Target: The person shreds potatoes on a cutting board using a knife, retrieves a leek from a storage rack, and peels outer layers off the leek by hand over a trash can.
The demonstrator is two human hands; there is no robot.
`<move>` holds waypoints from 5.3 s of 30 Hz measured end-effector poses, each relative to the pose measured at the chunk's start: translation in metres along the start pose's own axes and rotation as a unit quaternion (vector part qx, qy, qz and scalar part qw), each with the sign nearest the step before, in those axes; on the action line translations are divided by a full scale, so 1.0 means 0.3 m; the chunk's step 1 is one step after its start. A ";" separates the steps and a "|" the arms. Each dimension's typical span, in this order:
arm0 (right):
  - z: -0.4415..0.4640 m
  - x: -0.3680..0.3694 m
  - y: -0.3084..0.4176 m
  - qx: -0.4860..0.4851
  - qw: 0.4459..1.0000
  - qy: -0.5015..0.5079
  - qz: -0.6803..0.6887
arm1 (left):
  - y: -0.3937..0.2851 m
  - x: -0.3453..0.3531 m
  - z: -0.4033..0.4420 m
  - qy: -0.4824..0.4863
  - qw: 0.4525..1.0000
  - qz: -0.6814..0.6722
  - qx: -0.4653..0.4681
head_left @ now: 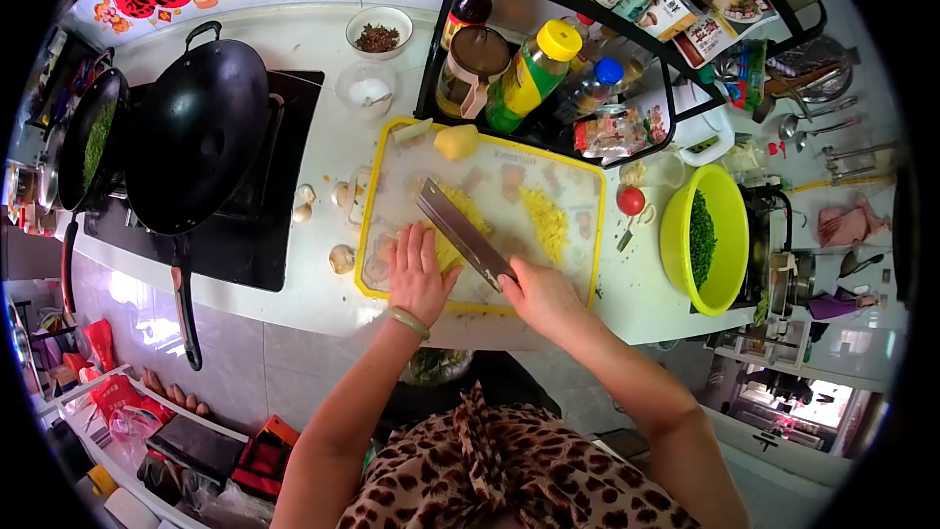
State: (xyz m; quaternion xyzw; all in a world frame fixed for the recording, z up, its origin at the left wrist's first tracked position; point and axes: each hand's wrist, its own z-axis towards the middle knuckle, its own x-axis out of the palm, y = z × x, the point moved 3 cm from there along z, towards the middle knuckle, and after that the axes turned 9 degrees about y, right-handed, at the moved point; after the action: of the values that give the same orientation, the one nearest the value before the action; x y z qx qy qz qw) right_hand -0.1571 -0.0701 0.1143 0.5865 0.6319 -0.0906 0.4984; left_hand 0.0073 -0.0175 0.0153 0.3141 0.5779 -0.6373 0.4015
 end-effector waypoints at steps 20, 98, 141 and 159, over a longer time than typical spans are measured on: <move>0.241 0.133 0.018 0.046 0.995 -0.084 -0.007 | -0.002 0.044 0.020 0.002 1.000 0.015 0.006; 0.019 0.012 -0.045 0.061 0.989 -0.054 0.122 | 0.181 -0.096 0.262 -0.024 0.997 0.003 0.071; 0.200 0.110 0.025 -0.009 0.995 -0.097 -0.002 | -0.014 0.007 0.017 -0.045 0.993 0.004 -0.105; 0.033 0.041 -0.001 -0.005 0.998 0.050 -0.047 | -0.005 0.014 0.020 -0.085 0.991 -0.072 -0.080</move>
State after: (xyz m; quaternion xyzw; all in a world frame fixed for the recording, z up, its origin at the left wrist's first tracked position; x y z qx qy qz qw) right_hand -0.1499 -0.0690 0.1003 0.5578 0.6833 -0.0809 0.4641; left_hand 0.0044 -0.0242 0.0132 0.1839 0.6119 -0.6407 0.4259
